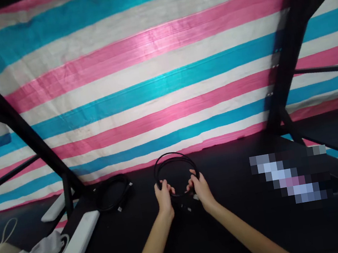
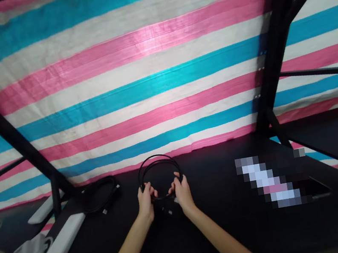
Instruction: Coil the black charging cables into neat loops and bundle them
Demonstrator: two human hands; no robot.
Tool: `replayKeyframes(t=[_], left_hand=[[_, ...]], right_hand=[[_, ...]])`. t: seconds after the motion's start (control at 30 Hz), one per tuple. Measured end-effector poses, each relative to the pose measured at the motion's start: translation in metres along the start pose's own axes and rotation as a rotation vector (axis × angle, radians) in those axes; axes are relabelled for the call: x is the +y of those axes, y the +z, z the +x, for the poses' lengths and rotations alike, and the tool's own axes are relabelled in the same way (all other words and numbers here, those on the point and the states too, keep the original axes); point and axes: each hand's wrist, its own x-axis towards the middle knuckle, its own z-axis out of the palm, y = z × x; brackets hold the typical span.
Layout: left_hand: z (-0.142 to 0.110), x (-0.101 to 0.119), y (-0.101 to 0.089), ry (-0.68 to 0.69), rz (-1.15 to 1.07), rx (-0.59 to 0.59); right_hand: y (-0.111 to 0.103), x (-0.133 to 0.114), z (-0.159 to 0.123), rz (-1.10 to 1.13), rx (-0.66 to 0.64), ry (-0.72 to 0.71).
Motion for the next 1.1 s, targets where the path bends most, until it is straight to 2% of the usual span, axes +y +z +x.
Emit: replayKeyframes(t=[0.17,0.3,0.43,0.53,0.67,0.87,0.93,1.1], left_hand=[[0.045,-0.012,-0.018,0.124,0.411,0.003],[0.058,-0.016,-0.033,0.306,0.766,-0.039],[0.059,-0.023,-0.033,0.485,1.044,-0.189],[0.064,-0.031,-0.028,0.498,1.206,-0.283],[0.068,-0.032,-0.026,0.473,1.364,-0.317],[0.055,-0.012,-0.031,0.423,1.546,-0.034],[0.052,-0.008,-0.029,0.417,1.578,-0.027],[0.059,-0.009,-0.017,0.352,1.616,-0.095]], right_hand=[[-0.026,0.003,0.033,-0.366,-0.059,-0.026],[-0.045,-0.003,0.039,-0.612,0.013,-0.140],[-0.046,-0.016,0.040,-0.960,0.080,-0.324],[-0.039,-0.018,0.046,-1.215,0.027,-0.426],[-0.036,-0.007,0.050,-1.264,-0.019,-0.401],[-0.042,-0.005,0.049,-1.285,0.079,-0.336],[-0.045,-0.008,0.049,-1.278,0.084,-0.287],[-0.046,-0.007,0.051,-1.256,0.022,-0.227]])
